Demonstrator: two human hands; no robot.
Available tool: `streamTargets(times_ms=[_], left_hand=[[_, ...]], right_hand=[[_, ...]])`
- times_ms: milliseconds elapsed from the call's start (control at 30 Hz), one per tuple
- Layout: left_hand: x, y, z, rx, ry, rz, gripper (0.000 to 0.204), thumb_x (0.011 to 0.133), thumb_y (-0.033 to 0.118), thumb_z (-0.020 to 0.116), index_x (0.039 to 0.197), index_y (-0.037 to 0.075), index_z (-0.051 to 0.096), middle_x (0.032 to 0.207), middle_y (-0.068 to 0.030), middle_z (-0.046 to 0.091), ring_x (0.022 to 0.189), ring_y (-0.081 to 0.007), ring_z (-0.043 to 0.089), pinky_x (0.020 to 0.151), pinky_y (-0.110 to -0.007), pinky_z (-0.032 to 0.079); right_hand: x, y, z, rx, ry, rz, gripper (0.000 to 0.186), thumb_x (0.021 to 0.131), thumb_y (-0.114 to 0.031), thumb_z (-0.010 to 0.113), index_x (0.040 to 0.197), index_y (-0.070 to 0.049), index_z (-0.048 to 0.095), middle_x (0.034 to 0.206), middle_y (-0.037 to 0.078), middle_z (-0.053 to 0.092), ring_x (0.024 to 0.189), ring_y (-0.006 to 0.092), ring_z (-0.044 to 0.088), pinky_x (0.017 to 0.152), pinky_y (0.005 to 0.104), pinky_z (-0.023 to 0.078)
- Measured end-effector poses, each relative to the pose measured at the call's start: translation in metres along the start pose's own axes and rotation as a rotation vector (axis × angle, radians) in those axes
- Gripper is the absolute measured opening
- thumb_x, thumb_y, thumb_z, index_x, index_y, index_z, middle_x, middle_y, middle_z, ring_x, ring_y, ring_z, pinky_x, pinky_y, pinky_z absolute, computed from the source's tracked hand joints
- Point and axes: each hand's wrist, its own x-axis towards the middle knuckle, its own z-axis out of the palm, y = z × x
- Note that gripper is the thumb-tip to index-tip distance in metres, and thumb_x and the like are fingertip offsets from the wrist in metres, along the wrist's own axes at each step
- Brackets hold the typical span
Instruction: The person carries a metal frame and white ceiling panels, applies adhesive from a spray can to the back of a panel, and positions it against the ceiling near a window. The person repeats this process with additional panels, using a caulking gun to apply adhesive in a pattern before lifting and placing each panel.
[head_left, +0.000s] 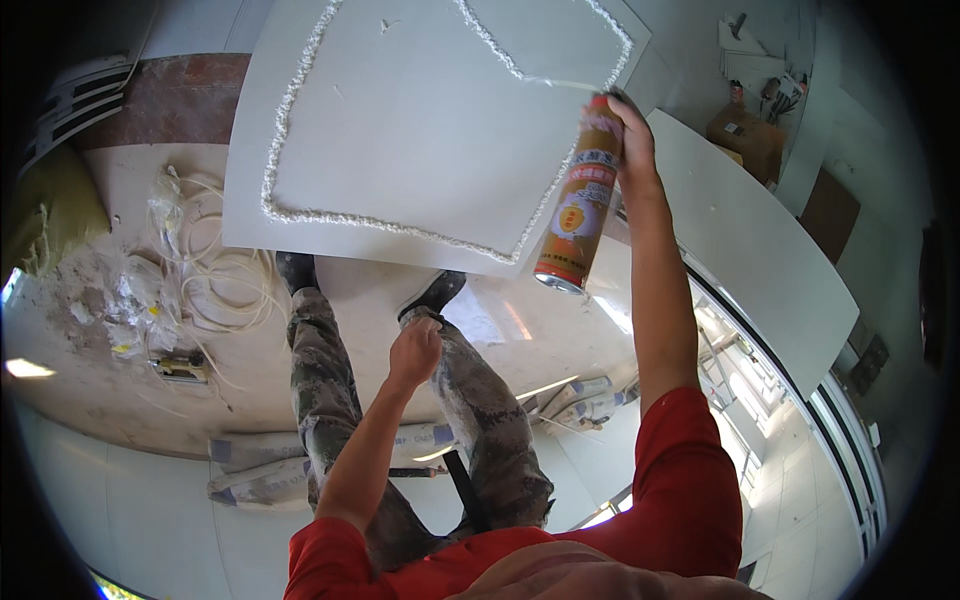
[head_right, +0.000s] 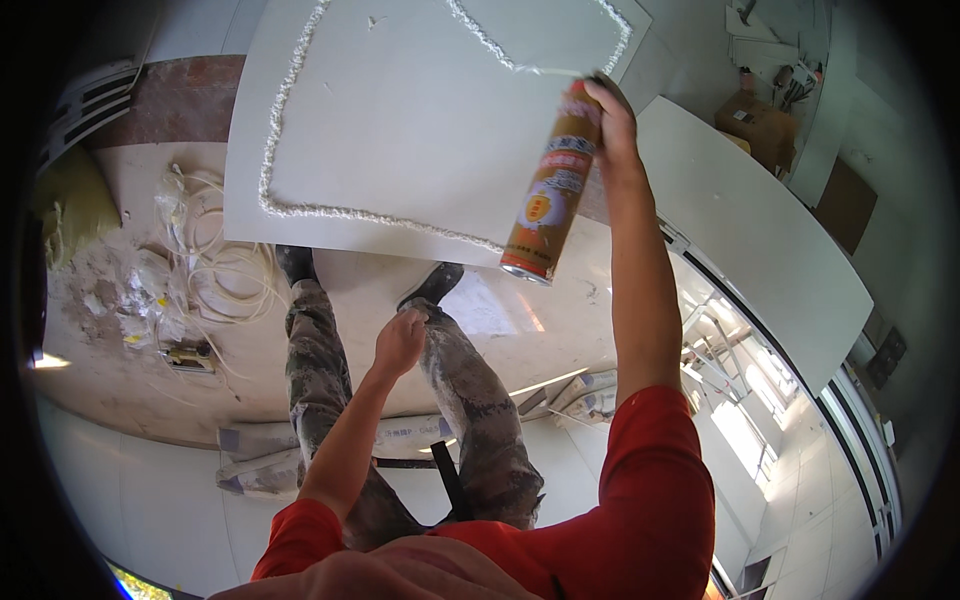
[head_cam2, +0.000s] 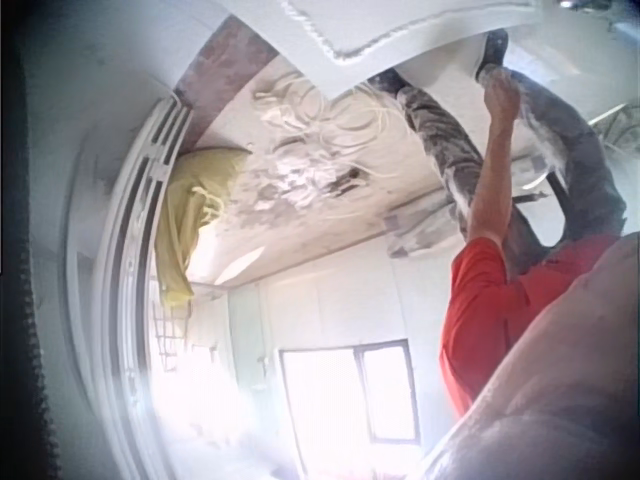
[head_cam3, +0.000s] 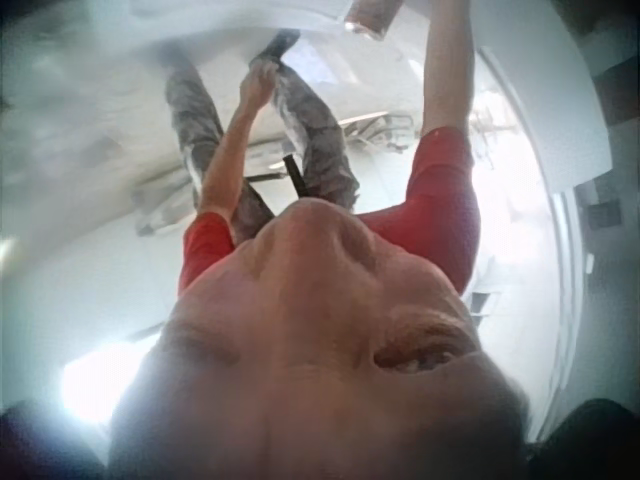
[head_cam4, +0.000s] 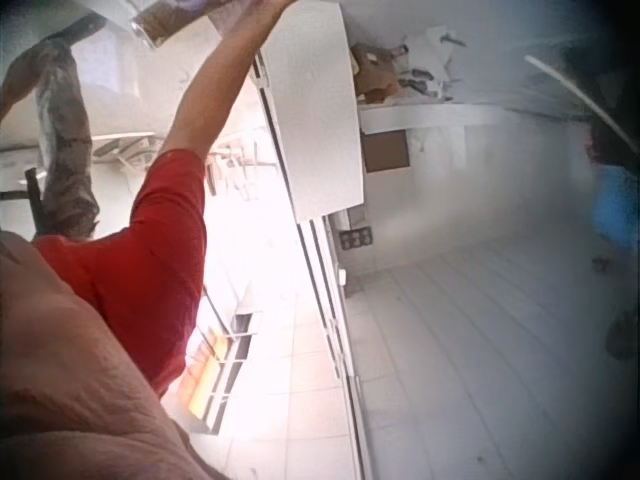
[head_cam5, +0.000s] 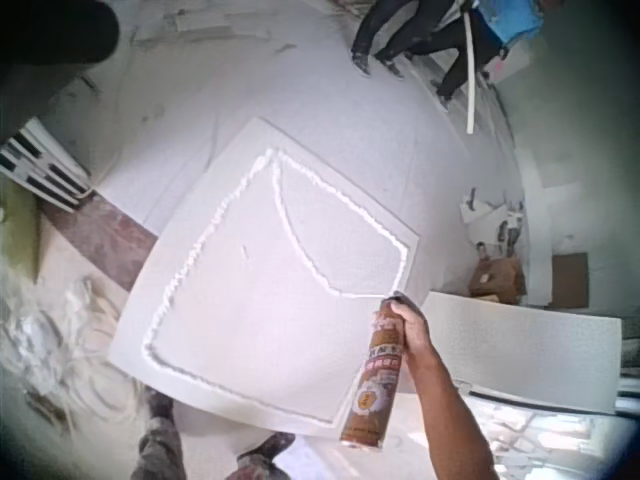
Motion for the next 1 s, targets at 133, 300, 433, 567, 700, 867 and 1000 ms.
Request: streamTargets(times_ms=[133,300,433,567,700,867,1000], left_hand=[[-0.001,0.003,0.004,-0.039,-0.021,0.031,0.024,0.100,0.017,0.053,0.106,0.005,0.074,0.109,-0.0175,0.073,0.103,-0.0402,0.069,0.089,-0.049,0.056],[-0.008,-0.003,0.000,-0.009,-0.048,0.003,0.025,0.101,0.018,0.053,0.106,0.005,0.074,0.109,-0.0174,0.073,0.103,-0.0407,0.069,0.089,-0.050,0.055],[-0.011,-0.008,0.003,0.015,-0.063,-0.001,0.026,0.101,0.018,0.052,0.107,0.005,0.073,0.109,-0.0178,0.073,0.102,-0.0413,0.069,0.089,-0.050,0.055],[-0.012,-0.008,0.003,-0.016,-0.050,-0.007,0.026,0.101,0.018,0.052,0.105,0.005,0.073,0.108,-0.0178,0.073,0.102,-0.0413,0.069,0.088,-0.050,0.055],[-0.015,-0.010,0.000,-0.029,-0.028,0.000,0.025,0.100,0.018,0.052,0.103,0.005,0.073,0.106,-0.0176,0.073,0.100,-0.0410,0.069,0.087,-0.050,0.055],[-0.024,-0.023,0.008,-0.044,-0.029,-0.002,0.025,0.100,0.019,0.052,0.103,0.005,0.073,0.106,-0.0171,0.072,0.100,-0.0408,0.069,0.086,-0.051,0.055],[-0.028,-0.028,0.008,-0.002,-0.081,-0.015,0.026,0.101,0.020,0.052,0.106,0.005,0.072,0.108,-0.0167,0.073,0.102,-0.0403,0.069,0.087,-0.050,0.055]], right_hand=[[-0.004,0.008,-0.141,0.109,0.200,-0.002,0.037,0.097,-0.029,0.071,0.120,0.000,0.064,0.106,0.019,0.072,0.094,0.0342,0.073,0.085,0.0478,0.062],[0.015,-0.057,-0.036,0.027,0.039,-0.088,0.045,0.099,-0.037,0.066,0.123,0.001,0.065,0.112,0.019,0.075,0.094,0.0318,0.074,0.085,0.0421,0.061],[-0.038,-0.061,0.110,0.026,-0.343,-0.087,0.038,0.101,-0.035,0.062,0.122,-0.003,0.066,0.113,0.015,0.075,0.091,0.0236,0.074,0.076,0.0366,0.062],[-0.105,0.027,0.149,0.067,-0.451,-0.013,0.058,0.093,-0.011,0.068,0.147,0.000,0.050,0.124,0.020,0.069,0.102,0.0298,0.072,0.086,0.0424,0.061],[-0.166,0.117,0.070,0.090,-0.262,0.251,0.076,0.089,-0.009,0.072,0.158,-0.002,0.039,0.137,0.021,0.061,0.106,0.0315,0.070,0.092,0.0434,0.060],[-0.179,0.115,-0.064,-0.043,0.111,0.185,0.030,0.096,-0.020,0.065,0.121,-0.003,0.063,0.108,0.014,0.067,0.093,0.0291,0.071,0.079,0.0429,0.063],[-0.168,0.055,-0.046,0.133,0.142,-0.074,0.049,0.097,-0.020,0.065,0.142,-0.008,0.051,0.127,0.014,0.064,0.108,0.0332,0.070,0.084,0.0494,0.063]])
